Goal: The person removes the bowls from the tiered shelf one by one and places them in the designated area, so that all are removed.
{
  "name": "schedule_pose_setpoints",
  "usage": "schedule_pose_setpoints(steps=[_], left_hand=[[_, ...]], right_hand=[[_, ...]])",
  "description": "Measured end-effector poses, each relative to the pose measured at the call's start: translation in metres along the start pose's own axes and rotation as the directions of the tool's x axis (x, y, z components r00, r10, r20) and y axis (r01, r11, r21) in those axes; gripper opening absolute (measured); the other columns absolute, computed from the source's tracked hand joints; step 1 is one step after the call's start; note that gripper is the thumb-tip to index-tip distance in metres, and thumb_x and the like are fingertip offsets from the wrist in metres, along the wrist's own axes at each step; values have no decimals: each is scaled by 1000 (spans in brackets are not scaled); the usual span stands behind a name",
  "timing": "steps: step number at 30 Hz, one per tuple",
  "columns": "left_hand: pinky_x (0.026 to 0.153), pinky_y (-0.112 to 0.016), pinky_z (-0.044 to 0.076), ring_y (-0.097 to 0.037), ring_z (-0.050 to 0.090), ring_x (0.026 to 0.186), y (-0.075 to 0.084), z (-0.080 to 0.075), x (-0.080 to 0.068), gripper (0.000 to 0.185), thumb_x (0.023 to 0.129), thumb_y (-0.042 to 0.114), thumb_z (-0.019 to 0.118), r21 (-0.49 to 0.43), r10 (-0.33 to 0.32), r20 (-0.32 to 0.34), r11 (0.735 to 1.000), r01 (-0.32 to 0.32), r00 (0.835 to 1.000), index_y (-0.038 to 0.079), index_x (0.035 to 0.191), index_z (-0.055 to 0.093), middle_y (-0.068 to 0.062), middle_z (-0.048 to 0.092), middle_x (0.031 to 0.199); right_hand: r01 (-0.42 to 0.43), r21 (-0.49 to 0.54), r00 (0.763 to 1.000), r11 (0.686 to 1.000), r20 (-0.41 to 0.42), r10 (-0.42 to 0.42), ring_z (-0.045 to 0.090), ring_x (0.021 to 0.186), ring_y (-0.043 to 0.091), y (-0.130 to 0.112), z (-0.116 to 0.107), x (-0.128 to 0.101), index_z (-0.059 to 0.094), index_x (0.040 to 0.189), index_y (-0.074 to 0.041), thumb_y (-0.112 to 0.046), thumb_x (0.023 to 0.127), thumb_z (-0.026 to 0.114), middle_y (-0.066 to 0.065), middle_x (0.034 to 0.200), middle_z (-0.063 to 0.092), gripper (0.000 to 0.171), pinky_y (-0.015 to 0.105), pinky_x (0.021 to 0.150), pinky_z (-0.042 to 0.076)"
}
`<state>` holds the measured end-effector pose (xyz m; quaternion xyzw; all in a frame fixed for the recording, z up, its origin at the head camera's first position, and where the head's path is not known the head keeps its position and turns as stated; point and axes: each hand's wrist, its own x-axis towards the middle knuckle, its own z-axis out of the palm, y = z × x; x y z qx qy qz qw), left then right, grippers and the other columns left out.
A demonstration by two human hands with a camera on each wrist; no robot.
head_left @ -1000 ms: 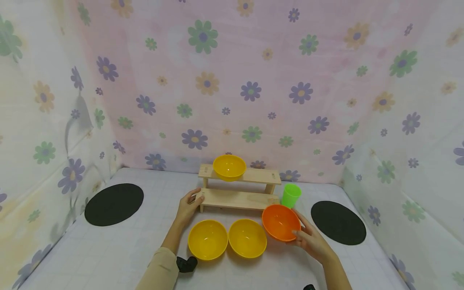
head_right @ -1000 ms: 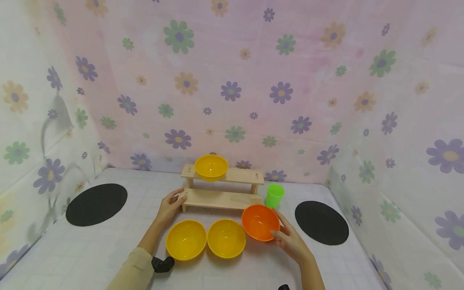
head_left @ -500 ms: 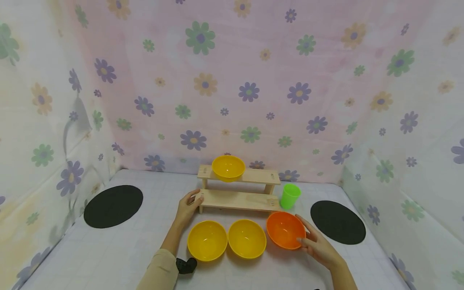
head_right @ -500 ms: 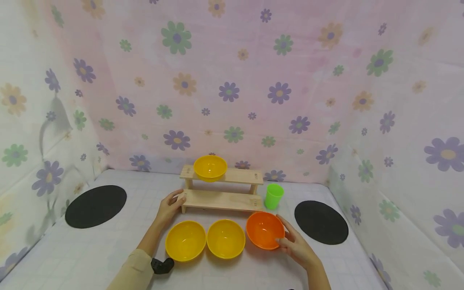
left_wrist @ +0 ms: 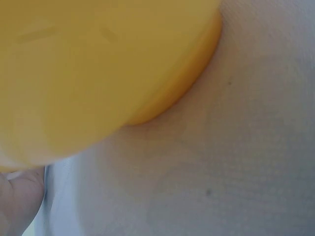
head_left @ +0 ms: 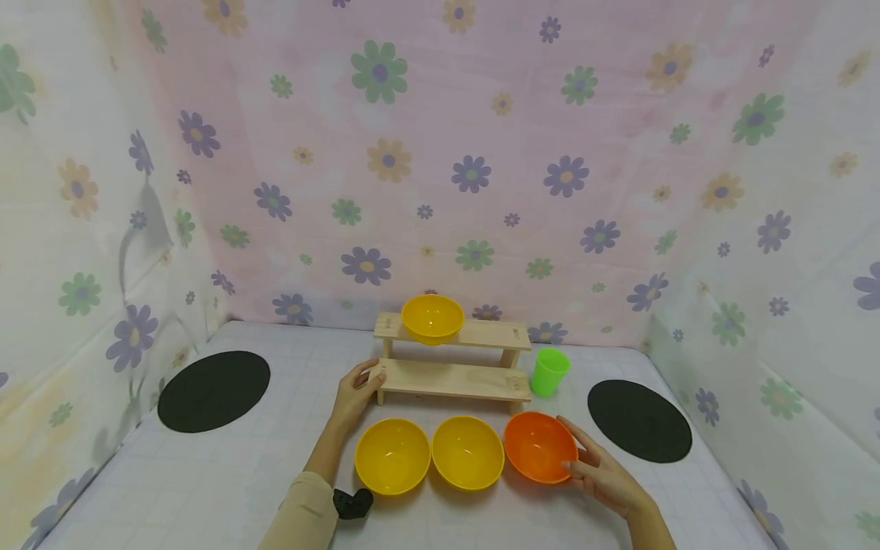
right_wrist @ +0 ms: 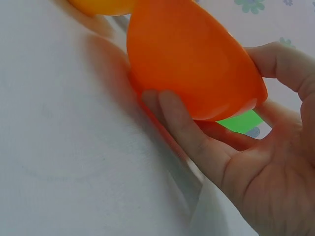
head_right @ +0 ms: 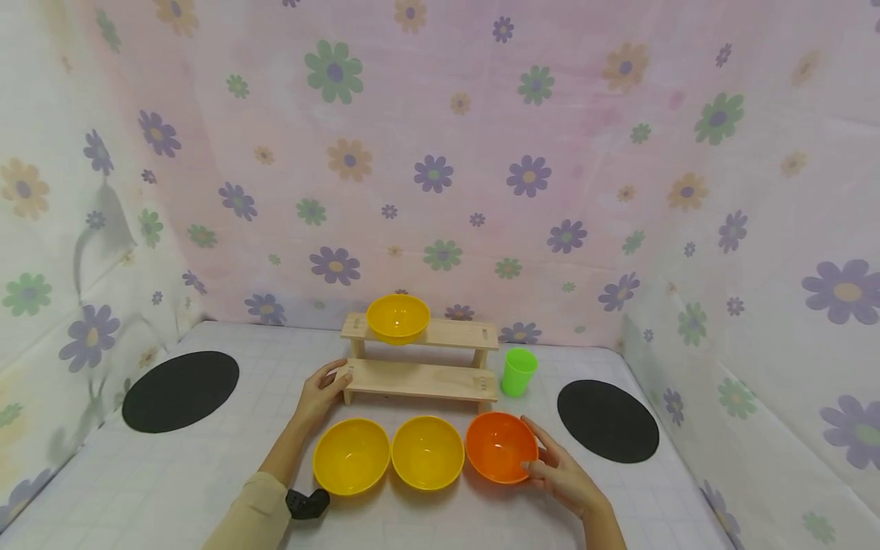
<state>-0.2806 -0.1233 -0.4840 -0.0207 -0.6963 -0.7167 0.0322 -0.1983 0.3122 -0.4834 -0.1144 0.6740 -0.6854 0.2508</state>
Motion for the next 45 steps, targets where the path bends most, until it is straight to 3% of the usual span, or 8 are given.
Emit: schedule_pose_setpoints(steps=[10,17,21,25,29,34,38,45], left_hand=[[99,-38,45,-40,49,120,9,1,-6,48,93,7,57,14,-1,-2,1000,1,1000,-6,137,42,-30,48,132],[97,-37,46,-39,51,118,-5,-1,3,49,92,9,60,2,5,-6,1000,-5,1000,-4,136,44,-30,49,131],[94,-32,48,-36,53,117,-18,-2,11,50,91,13,62,20,19,-22,1000,-19,1000,-1,136,46,-28,50,131],[92,-30,49,-35,54,115,-23,-2,13,49,91,15,62,33,29,-34,999,-28,999,0,135,47,-27,51,130],[92,-30,49,-35,54,115,-24,-1,13,48,91,14,63,24,30,-42,999,-29,999,1,135,48,-27,52,129],[93,-31,49,-34,53,116,-24,-1,13,48,90,13,63,10,26,-46,1000,-25,999,2,134,49,-25,53,129],[94,-33,48,-35,53,116,-25,-1,13,47,90,12,62,2,25,-46,1000,-25,999,1,134,48,-26,52,129],[96,-34,47,-35,53,116,-24,-1,13,50,91,14,63,8,22,-37,1000,-21,999,0,136,46,-27,51,130]], right_hand=[[-39,23,999,999,1,39,53,113,22,7,1,1,-7,149,-11,-6,97,46,31,150,-16,75,39,96,46],[-47,31,998,998,33,46,54,114,26,8,0,1,-11,149,-13,-9,99,45,32,149,-20,75,46,94,46],[-74,-92,996,993,40,78,61,100,31,4,-3,0,-11,149,-13,-17,101,42,37,147,-8,71,43,87,52],[-115,-327,992,938,-86,91,61,84,29,-9,-5,2,7,151,-8,-27,100,44,36,137,29,66,35,74,55],[-117,-451,971,885,-240,6,59,88,24,-24,-6,6,24,147,-1,-30,97,49,32,128,44,63,34,70,53],[-46,-443,935,896,-335,-118,60,97,29,-39,-8,17,31,144,-2,-26,96,54,31,130,47,58,31,75,55],[16,-419,926,908,-336,-172,60,99,33,-49,-6,31,31,145,-4,-26,96,55,31,131,47,59,28,76,55],[123,-406,935,905,-258,-243,60,102,39,-69,6,58,27,146,-2,-25,97,53,34,133,42,61,28,79,55]])
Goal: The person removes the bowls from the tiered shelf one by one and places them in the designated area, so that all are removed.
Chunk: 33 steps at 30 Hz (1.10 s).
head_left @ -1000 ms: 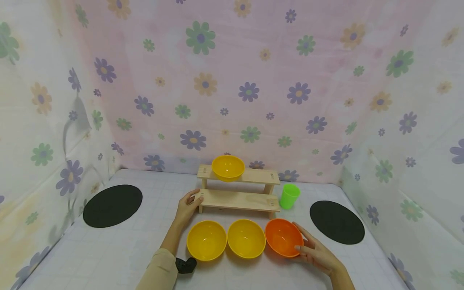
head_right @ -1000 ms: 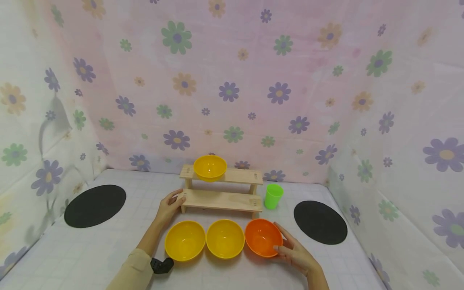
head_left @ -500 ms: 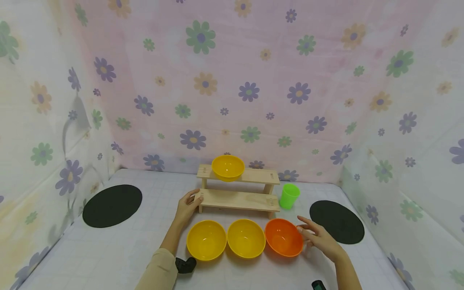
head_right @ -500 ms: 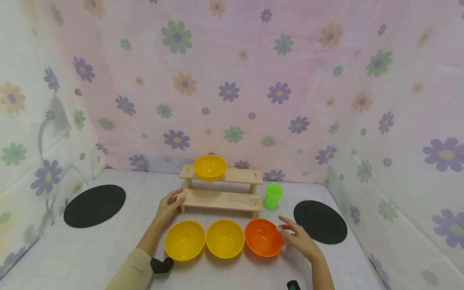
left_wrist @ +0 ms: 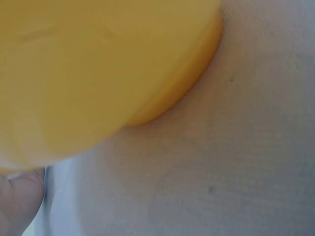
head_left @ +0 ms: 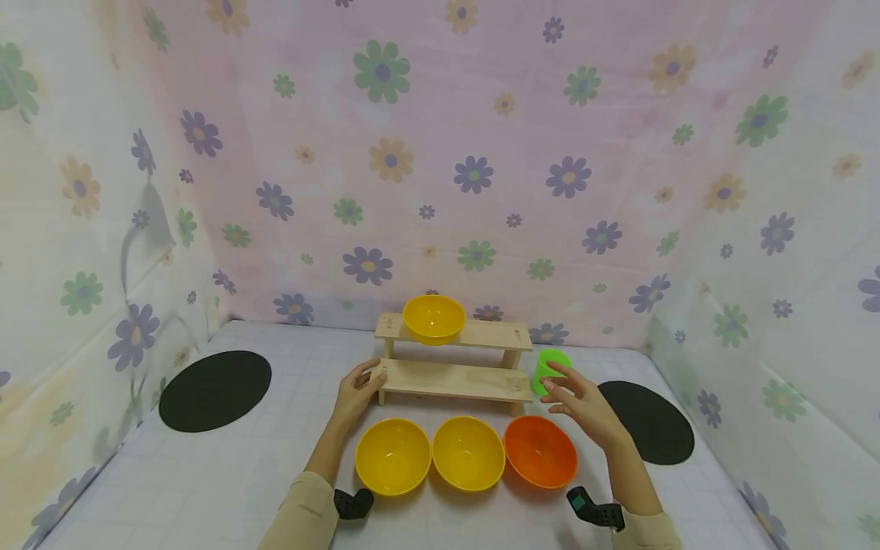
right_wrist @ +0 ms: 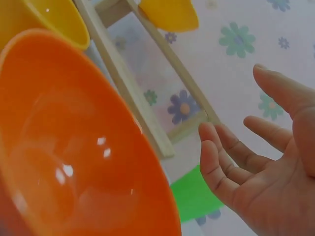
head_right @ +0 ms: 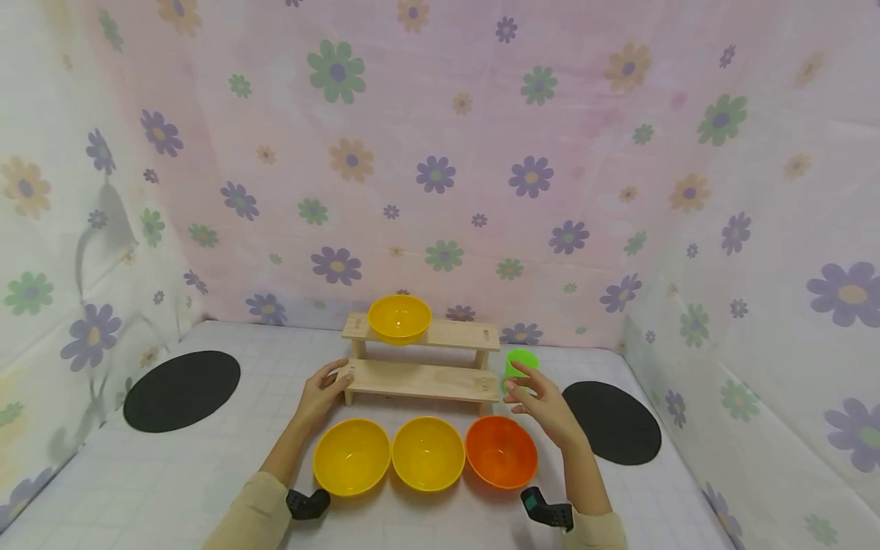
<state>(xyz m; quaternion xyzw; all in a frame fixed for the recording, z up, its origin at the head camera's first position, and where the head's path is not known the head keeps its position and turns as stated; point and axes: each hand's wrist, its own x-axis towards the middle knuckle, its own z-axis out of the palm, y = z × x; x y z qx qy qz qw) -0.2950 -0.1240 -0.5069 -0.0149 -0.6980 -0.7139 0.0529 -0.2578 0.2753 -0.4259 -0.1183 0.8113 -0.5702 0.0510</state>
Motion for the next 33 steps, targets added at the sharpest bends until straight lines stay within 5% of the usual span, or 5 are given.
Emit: schedule_pose_setpoints(steps=[9,15,19,26,33], left_hand=[[96,-34,47,-35,52,117,2,0,-1,50,91,14,62,-7,5,2,1000,-5,1000,0,136,46,-27,50,131],[98,-36,45,-35,51,119,1,-1,-1,49,91,13,62,-18,4,9,1000,-4,1000,1,137,46,-26,49,132],[97,-34,46,-34,51,118,1,-1,-1,49,91,12,62,-21,1,11,1000,-1,1000,0,136,45,-27,50,131],[94,-29,47,-33,53,116,1,-1,-2,49,91,11,61,-34,1,14,999,-1,1000,0,136,46,-27,51,130],[96,-32,47,-34,53,116,2,0,-2,49,91,12,62,-19,2,10,1000,-2,1000,1,136,46,-27,51,130]], right_hand=[[61,147,998,987,21,-65,62,100,31,-23,18,36,22,149,-4,-20,97,53,31,137,38,63,35,85,53],[60,199,998,978,24,-66,59,105,38,-33,32,55,21,150,-6,-21,96,55,29,140,36,65,43,88,51],[69,219,996,973,35,-78,64,98,26,-36,40,64,20,150,-7,-18,97,53,28,141,36,63,41,88,51],[58,247,997,967,33,-69,50,114,48,-35,56,80,22,150,-14,-23,96,56,24,144,35,64,49,95,46],[48,270,998,962,23,-56,57,110,39,-41,75,93,21,150,-16,-27,95,57,22,148,28,67,56,99,39]])
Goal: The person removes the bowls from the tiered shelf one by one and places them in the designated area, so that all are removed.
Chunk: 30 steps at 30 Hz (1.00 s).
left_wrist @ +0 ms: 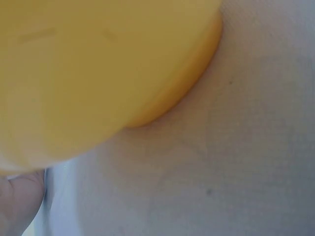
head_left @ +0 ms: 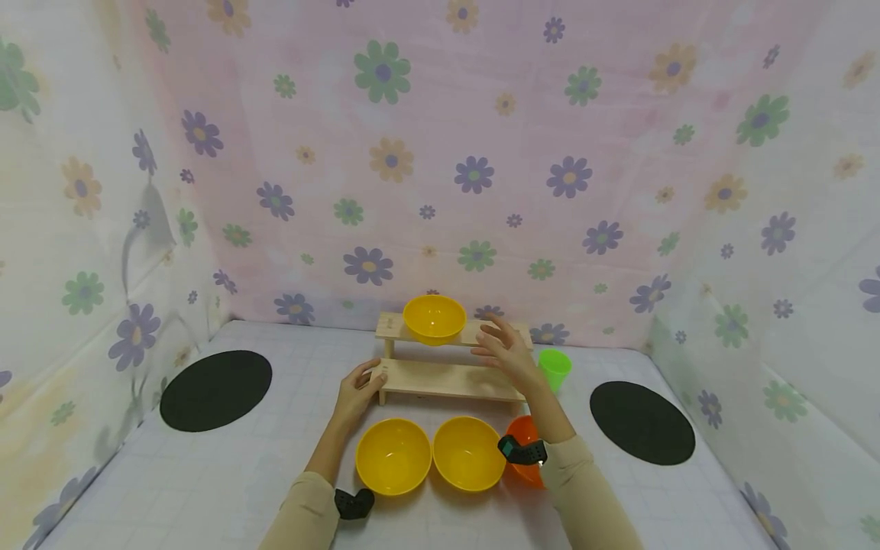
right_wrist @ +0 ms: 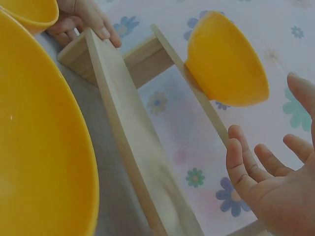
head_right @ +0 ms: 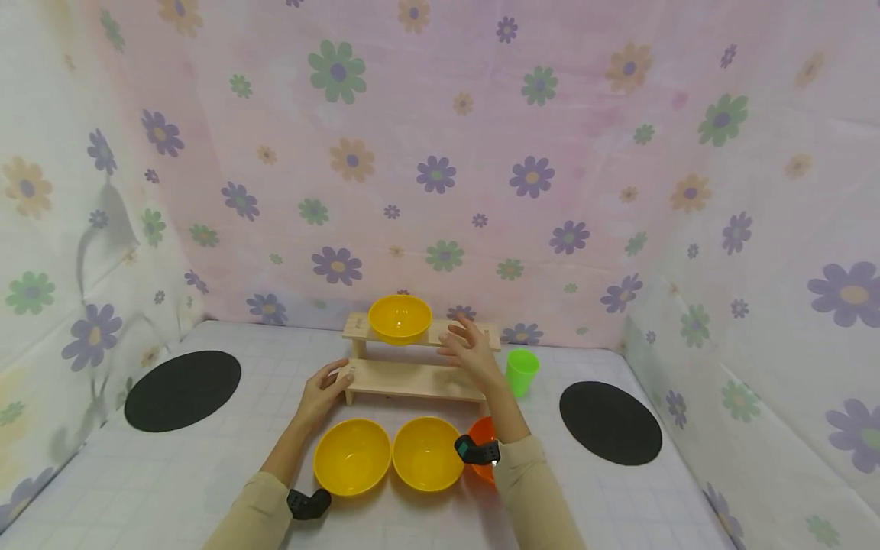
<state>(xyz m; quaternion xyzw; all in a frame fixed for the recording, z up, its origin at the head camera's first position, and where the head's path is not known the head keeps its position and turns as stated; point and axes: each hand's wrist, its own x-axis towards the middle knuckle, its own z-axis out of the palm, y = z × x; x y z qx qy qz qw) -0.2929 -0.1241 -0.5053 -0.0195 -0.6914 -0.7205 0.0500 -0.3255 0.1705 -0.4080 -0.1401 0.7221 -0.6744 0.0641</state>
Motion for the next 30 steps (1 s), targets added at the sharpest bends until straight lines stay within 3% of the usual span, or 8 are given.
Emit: schedule_pose_setpoints(steps=[7,14,21,30], left_hand=[[98,-37,45,-35,52,118,-1,1,2,49,91,14,62,9,-5,-6,1000,5,1000,1,135,47,-26,51,131],[99,-38,44,-36,51,119,-1,0,2,49,91,12,62,-3,-13,4,1000,13,1000,0,137,45,-27,49,132],[99,-41,44,-41,50,118,23,0,-9,47,92,6,59,-12,-22,32,1000,22,999,-4,135,44,-31,48,131],[92,-30,49,-37,53,115,27,2,-13,48,91,7,59,-1,-3,23,1000,3,1000,-7,135,44,-32,50,128]], right_hand=[[-12,37,1000,999,20,11,57,110,42,0,18,8,13,152,-12,-25,96,55,21,149,27,71,55,98,40],[-38,103,999,994,33,35,57,108,44,2,30,15,8,152,-10,-27,97,54,22,150,24,73,47,93,46],[-66,187,998,980,2,66,66,97,29,3,40,22,12,152,-15,-32,96,53,19,149,29,72,45,93,47],[-27,248,999,968,-26,34,67,83,19,1,54,27,22,150,-14,-31,98,51,22,123,52,62,44,90,50]])
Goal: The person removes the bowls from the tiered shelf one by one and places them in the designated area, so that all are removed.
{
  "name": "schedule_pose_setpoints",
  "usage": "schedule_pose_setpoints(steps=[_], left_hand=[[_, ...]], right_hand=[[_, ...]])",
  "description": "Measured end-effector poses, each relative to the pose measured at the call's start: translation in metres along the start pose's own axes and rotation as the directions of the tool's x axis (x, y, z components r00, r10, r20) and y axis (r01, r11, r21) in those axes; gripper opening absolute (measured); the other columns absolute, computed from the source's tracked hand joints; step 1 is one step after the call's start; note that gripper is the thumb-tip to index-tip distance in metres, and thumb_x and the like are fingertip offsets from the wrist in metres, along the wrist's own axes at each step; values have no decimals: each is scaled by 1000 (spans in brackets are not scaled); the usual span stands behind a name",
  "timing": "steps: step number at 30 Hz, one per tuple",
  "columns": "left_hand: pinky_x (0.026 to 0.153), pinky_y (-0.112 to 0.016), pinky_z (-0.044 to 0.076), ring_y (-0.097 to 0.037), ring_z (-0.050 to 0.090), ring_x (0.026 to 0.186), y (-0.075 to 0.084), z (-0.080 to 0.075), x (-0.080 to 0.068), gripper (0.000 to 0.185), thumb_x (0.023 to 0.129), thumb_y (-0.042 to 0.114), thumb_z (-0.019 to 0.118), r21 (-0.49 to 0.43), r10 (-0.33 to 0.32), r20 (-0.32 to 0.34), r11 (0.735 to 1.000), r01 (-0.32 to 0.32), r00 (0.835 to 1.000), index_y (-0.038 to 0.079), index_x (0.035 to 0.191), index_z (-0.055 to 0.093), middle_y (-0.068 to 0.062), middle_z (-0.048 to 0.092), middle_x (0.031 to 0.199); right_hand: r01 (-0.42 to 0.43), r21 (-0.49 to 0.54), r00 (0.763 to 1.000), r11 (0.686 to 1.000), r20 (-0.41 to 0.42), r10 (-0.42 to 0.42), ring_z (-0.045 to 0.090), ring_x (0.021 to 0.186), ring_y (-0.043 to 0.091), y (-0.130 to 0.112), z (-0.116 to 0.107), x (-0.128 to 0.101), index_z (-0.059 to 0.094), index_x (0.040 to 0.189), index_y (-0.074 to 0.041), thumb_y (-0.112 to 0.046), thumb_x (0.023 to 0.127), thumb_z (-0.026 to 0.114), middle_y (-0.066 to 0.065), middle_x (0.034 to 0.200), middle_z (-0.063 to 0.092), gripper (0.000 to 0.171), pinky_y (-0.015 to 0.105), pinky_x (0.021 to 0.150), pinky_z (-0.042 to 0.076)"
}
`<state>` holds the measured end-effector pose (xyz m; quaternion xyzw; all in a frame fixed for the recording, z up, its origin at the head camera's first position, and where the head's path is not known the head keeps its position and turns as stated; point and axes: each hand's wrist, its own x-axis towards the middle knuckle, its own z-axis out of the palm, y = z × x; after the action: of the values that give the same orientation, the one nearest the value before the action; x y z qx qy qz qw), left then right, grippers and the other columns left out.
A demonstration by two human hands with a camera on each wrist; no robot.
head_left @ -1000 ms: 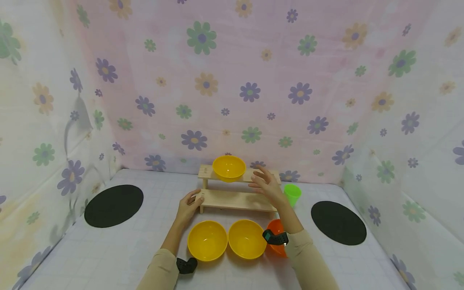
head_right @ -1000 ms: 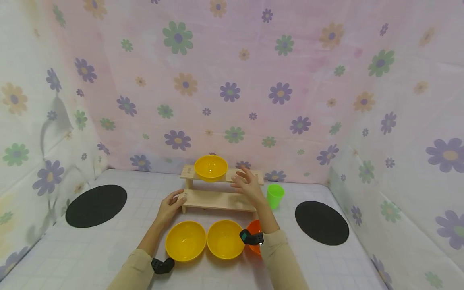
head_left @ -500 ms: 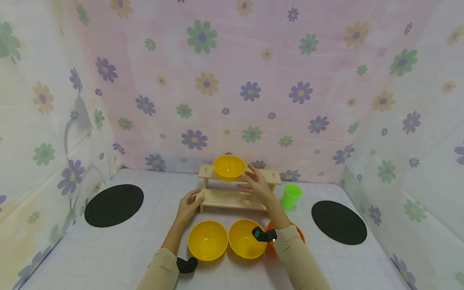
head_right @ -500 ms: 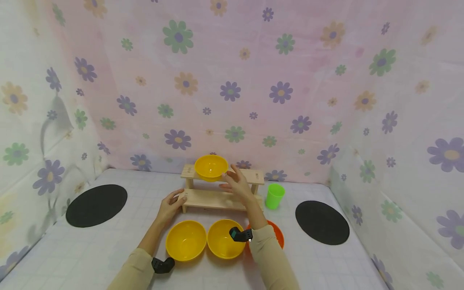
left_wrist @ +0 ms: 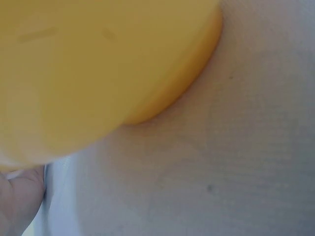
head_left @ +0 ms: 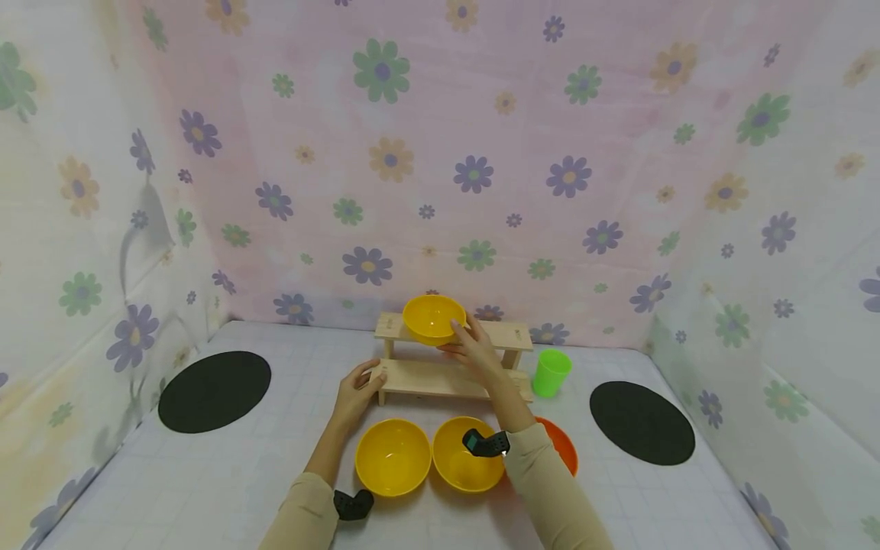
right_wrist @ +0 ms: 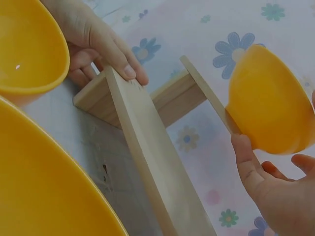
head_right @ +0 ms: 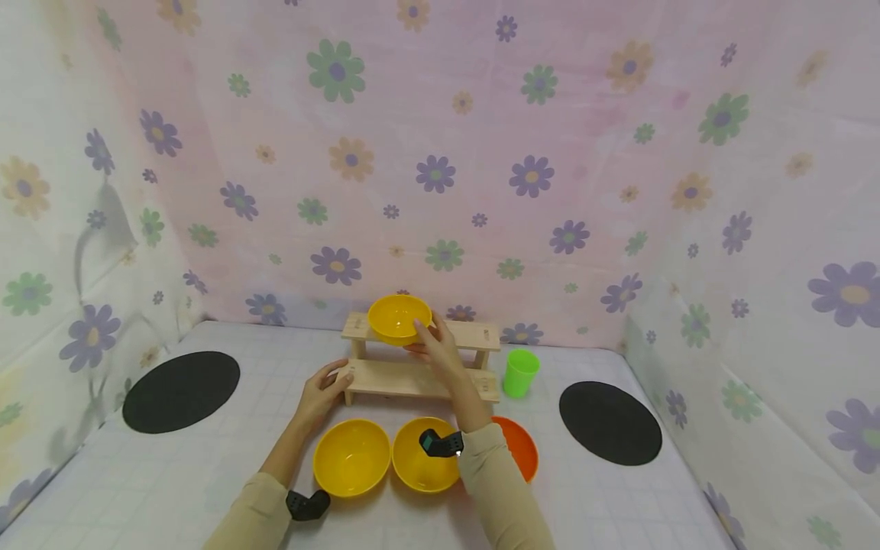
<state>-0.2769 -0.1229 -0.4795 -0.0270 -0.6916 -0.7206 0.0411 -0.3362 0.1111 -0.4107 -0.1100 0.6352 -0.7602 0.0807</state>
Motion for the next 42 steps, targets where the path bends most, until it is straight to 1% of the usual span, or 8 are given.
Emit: schedule_pose_setpoints(steps=[4,9,15,21,28,34,37,42], left_hand=[[95,-32,47,-38,51,117,-1,-1,-1,48,92,6,59,-4,-15,1,1000,15,1000,-5,135,44,-31,49,129],[99,-39,44,-40,49,120,-2,-1,-1,48,92,7,58,5,-17,10,1000,17,1000,-5,136,43,-31,48,132],[100,-42,43,-41,48,120,0,-1,-2,48,92,7,58,19,-11,15,1000,10,1000,-5,136,43,-31,48,132],[100,-42,44,-40,49,120,0,-1,-2,47,92,8,59,21,-4,17,1000,4,1000,-5,135,44,-30,49,131],[99,-40,45,-35,51,119,-31,-4,14,48,91,16,63,28,11,-13,1000,-11,1000,3,134,49,-23,51,132],[94,-30,48,-35,52,117,-28,-4,14,48,91,13,62,8,5,-12,1000,-5,1000,0,135,47,-26,51,130],[92,-28,48,-36,52,116,-22,-4,13,47,91,9,61,-11,-6,-9,1000,6,1000,-2,134,47,-28,51,129],[96,-35,46,-38,50,118,-15,-4,10,47,91,6,60,-21,-7,4,1000,7,1000,-4,134,46,-30,49,130]], right_hand=[[-4,36,1000,999,-13,4,66,81,18,1,6,0,24,148,-14,-29,98,50,18,114,55,59,45,90,50],[3,75,1000,997,-24,-1,65,79,17,3,8,-1,27,147,-13,-24,99,49,15,109,56,54,37,83,54],[15,113,1000,993,-17,-13,64,82,16,3,9,-3,28,146,-12,-20,99,49,18,116,51,53,30,80,55],[12,154,1000,988,-4,-11,63,86,18,3,8,-5,25,148,-10,-16,98,50,23,125,45,56,32,82,54],[-15,159,1000,987,19,12,62,96,25,-2,5,-13,17,151,-12,-16,97,52,27,132,37,64,42,94,47],[-57,166,998,984,3,58,53,115,38,-6,-3,-23,16,151,-14,-14,97,52,26,140,29,65,43,95,46],[-59,151,998,987,13,58,55,114,36,-7,-9,-29,18,151,-13,-14,98,51,27,141,29,62,41,93,48],[-49,86,998,995,40,46,61,105,26,-7,-19,-38,20,150,-13,-16,98,50,27,140,31,60,38,91,50]])
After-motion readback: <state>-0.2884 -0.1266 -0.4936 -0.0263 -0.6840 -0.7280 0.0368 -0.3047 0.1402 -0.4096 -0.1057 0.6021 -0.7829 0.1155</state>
